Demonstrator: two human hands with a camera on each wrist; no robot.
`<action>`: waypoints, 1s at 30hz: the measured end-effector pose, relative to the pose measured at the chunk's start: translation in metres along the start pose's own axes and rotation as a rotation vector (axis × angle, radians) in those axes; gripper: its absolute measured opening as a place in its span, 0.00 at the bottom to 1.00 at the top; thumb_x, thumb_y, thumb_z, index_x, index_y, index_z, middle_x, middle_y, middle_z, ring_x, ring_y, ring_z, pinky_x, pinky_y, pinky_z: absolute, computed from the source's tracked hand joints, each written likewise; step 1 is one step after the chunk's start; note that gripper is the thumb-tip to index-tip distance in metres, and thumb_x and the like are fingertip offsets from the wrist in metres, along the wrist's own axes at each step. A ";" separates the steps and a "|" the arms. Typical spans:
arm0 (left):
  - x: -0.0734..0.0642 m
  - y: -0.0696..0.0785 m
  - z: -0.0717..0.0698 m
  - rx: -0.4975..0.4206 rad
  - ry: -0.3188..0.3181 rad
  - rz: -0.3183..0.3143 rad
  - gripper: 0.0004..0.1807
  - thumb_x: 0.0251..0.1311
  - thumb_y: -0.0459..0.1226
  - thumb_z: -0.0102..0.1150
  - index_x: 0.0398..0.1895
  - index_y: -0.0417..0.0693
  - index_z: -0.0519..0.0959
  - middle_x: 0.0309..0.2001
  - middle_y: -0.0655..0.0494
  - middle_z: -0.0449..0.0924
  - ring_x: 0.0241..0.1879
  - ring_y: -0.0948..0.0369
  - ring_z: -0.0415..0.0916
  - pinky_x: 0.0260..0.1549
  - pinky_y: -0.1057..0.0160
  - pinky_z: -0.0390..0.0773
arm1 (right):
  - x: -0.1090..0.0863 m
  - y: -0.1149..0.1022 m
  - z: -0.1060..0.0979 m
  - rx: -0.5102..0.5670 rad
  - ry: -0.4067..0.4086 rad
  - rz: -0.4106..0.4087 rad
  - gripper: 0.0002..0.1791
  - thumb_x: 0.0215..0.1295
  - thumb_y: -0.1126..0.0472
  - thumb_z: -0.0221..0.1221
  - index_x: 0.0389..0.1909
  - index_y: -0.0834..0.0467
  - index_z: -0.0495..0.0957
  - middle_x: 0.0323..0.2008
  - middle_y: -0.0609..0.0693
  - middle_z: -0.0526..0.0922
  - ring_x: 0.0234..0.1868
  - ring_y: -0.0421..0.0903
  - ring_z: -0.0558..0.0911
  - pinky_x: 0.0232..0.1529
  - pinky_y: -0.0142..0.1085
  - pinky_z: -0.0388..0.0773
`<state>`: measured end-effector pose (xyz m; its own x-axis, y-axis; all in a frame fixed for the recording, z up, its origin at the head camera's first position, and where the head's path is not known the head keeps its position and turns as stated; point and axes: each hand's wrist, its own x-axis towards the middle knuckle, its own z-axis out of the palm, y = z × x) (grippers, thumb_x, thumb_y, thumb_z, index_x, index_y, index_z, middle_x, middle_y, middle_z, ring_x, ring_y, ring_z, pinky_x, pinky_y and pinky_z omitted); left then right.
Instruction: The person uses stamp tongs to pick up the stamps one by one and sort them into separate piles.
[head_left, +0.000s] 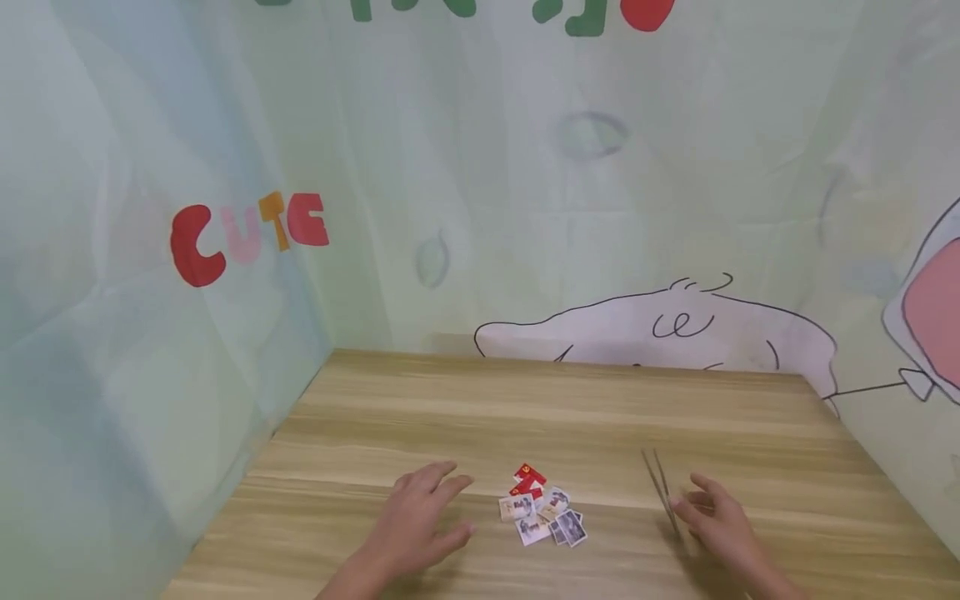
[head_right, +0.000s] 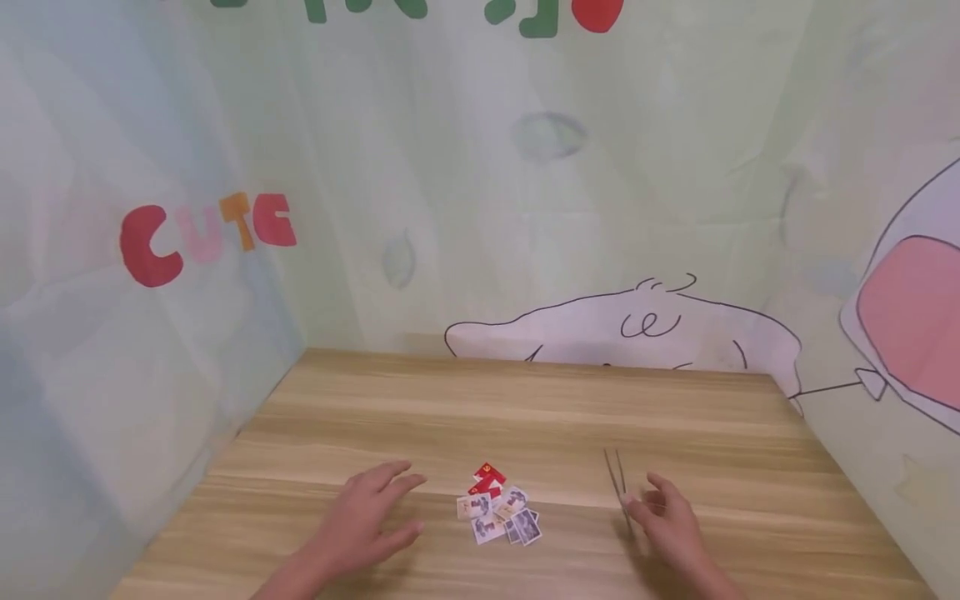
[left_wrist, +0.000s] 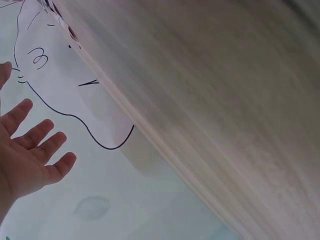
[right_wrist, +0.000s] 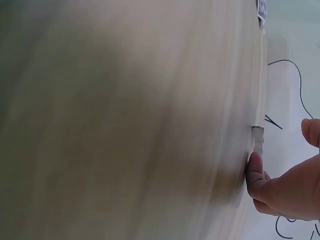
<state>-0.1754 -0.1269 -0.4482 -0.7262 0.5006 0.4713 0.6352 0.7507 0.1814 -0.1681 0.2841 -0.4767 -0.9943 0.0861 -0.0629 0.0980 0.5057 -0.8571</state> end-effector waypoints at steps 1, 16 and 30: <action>0.001 0.000 0.001 -0.002 -0.005 0.002 0.28 0.47 0.51 0.65 0.52 0.49 0.77 0.54 0.45 0.72 0.54 0.49 0.68 0.49 0.44 0.67 | 0.000 -0.001 0.001 -0.006 0.005 -0.006 0.41 0.64 0.52 0.57 0.65 0.74 0.50 0.55 0.77 0.65 0.54 0.69 0.69 0.43 0.43 0.77; 0.006 0.012 0.010 -0.047 -0.173 -0.045 0.28 0.53 0.53 0.60 0.56 0.52 0.75 0.57 0.48 0.71 0.57 0.51 0.66 0.52 0.44 0.65 | 0.019 -0.002 0.021 -0.179 0.064 -0.059 0.35 0.62 0.57 0.59 0.58 0.79 0.58 0.44 0.72 0.74 0.47 0.65 0.75 0.46 0.53 0.73; 0.012 0.016 0.019 -0.053 -0.230 0.024 0.29 0.53 0.54 0.60 0.57 0.51 0.73 0.57 0.48 0.70 0.57 0.52 0.66 0.52 0.45 0.65 | 0.027 0.001 0.027 -0.257 0.098 -0.051 0.31 0.60 0.60 0.59 0.53 0.81 0.63 0.44 0.75 0.74 0.47 0.69 0.73 0.48 0.58 0.69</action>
<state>-0.1796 -0.1006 -0.4563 -0.7477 0.6075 0.2680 0.6615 0.7169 0.2203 -0.1960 0.2632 -0.4931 -0.9906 0.1314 0.0371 0.0682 0.7113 -0.6995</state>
